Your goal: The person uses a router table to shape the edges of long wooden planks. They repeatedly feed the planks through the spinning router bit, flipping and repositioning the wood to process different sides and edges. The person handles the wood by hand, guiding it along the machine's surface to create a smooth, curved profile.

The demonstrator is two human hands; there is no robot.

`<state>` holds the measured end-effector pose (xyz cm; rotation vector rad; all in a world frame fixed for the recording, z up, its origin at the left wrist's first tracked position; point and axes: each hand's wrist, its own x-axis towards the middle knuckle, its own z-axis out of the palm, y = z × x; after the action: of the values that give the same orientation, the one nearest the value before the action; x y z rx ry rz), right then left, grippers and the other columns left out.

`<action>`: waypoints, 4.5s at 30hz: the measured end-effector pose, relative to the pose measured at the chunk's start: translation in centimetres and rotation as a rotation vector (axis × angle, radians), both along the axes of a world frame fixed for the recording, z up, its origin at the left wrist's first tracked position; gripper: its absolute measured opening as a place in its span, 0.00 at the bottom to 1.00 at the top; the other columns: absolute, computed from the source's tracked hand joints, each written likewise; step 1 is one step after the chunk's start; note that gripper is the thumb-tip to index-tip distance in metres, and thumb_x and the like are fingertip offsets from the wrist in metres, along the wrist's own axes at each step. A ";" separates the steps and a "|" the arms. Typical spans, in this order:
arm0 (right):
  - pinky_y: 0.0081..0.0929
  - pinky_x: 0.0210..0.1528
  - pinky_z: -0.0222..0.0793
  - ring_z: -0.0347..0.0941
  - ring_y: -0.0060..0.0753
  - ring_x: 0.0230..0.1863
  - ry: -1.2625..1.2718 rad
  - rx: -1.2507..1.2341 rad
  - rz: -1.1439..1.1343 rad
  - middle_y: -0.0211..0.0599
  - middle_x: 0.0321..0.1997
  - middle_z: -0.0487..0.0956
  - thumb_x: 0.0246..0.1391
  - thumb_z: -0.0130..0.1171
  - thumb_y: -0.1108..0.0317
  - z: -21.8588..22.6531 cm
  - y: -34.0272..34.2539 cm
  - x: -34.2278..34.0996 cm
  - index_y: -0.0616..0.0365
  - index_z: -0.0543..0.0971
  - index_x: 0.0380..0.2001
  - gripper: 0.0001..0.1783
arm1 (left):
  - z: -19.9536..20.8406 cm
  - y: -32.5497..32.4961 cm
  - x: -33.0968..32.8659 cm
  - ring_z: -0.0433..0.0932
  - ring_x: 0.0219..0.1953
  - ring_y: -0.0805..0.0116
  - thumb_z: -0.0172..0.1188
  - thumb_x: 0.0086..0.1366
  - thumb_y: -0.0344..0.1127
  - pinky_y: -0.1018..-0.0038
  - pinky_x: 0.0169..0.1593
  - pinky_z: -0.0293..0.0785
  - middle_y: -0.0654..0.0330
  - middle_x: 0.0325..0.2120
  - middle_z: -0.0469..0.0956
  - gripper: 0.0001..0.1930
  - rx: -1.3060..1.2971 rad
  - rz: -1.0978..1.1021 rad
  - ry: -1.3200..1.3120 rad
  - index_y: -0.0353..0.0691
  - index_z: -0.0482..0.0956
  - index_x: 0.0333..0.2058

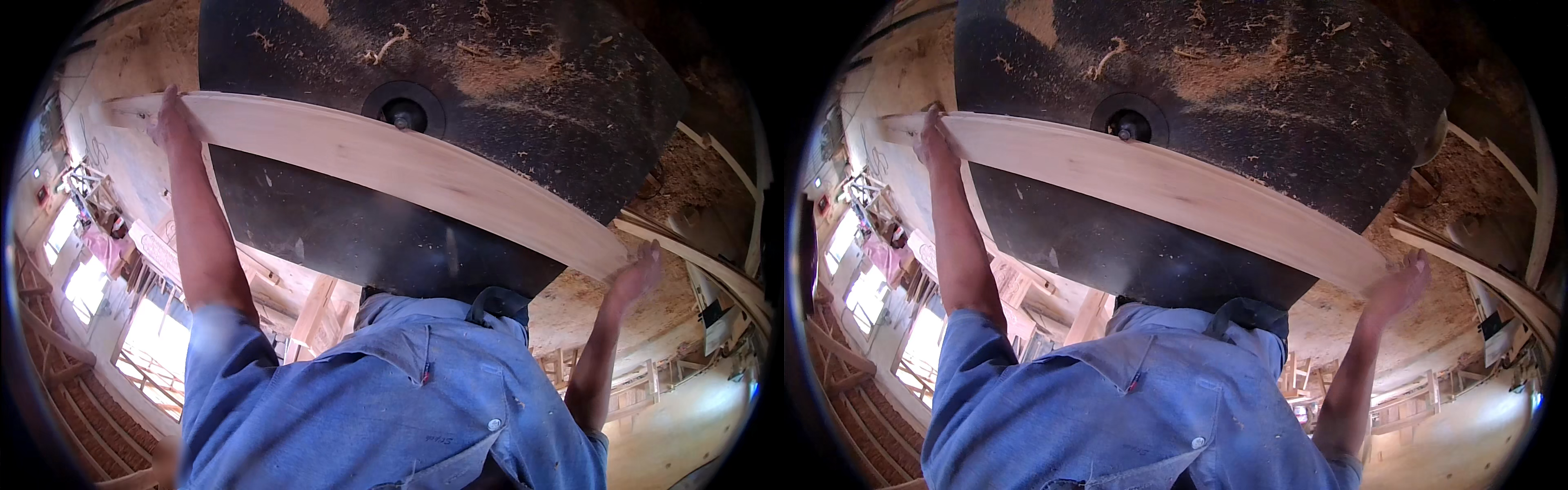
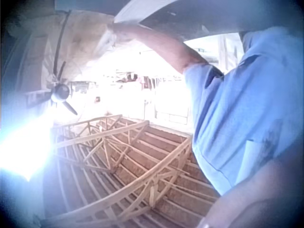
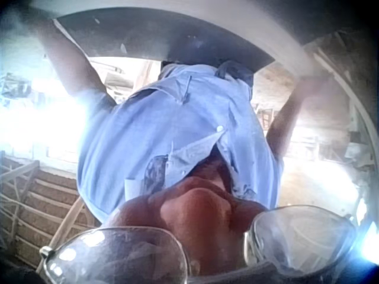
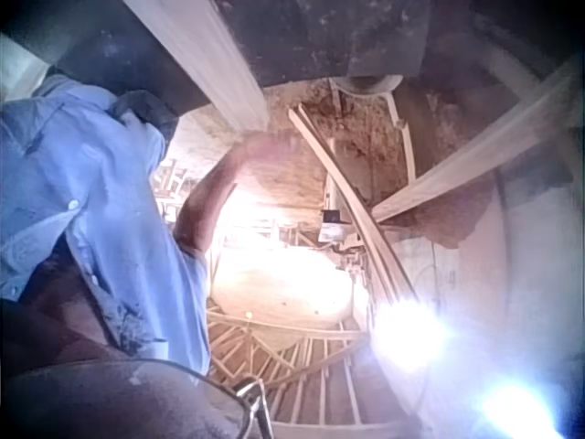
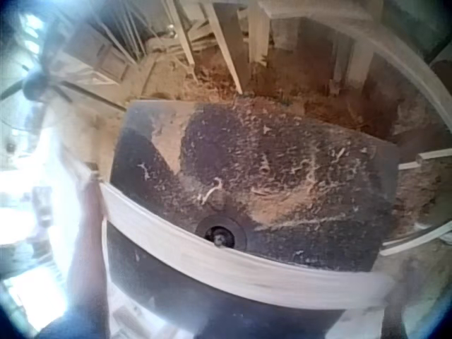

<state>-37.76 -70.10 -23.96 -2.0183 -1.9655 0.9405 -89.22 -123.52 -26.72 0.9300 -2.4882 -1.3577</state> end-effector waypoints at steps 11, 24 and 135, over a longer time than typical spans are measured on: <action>0.39 0.68 0.58 0.63 0.50 0.68 -0.055 0.182 0.130 0.54 0.67 0.67 0.71 0.36 0.55 -0.5 1.1 0.7 0.66 0.67 0.63 0.29 | 1.1 1.8 2.1 0.79 0.45 0.61 0.71 0.57 0.41 0.67 0.50 0.77 0.49 0.46 0.79 0.39 0.119 0.109 -0.037 0.24 0.61 0.60; 0.38 0.69 0.58 0.60 0.51 0.70 0.015 0.313 0.128 0.59 0.70 0.61 0.70 0.39 0.64 0.9 -2.3 -5.4 0.70 0.58 0.67 0.28 | 0.8 1.1 3.3 0.78 0.47 0.57 0.75 0.50 0.42 0.65 0.54 0.75 0.43 0.50 0.75 0.48 -0.022 0.131 -0.029 0.18 0.57 0.60; 0.37 0.66 0.63 0.71 0.48 0.60 0.315 0.289 0.324 0.46 0.55 0.78 0.57 0.54 0.74 4.3 -15.8 21.7 0.61 0.77 0.50 0.17 | 14.1 -26.4 39.1 0.59 0.65 0.37 0.60 0.44 0.43 0.48 0.74 0.45 0.32 0.55 0.63 0.45 1.363 -0.340 0.812 0.15 0.60 0.58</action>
<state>-16.01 -85.89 -19.71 -1.3356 -2.1333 0.9048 -50.15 -149.97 -12.64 -0.0856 -0.9313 -2.7926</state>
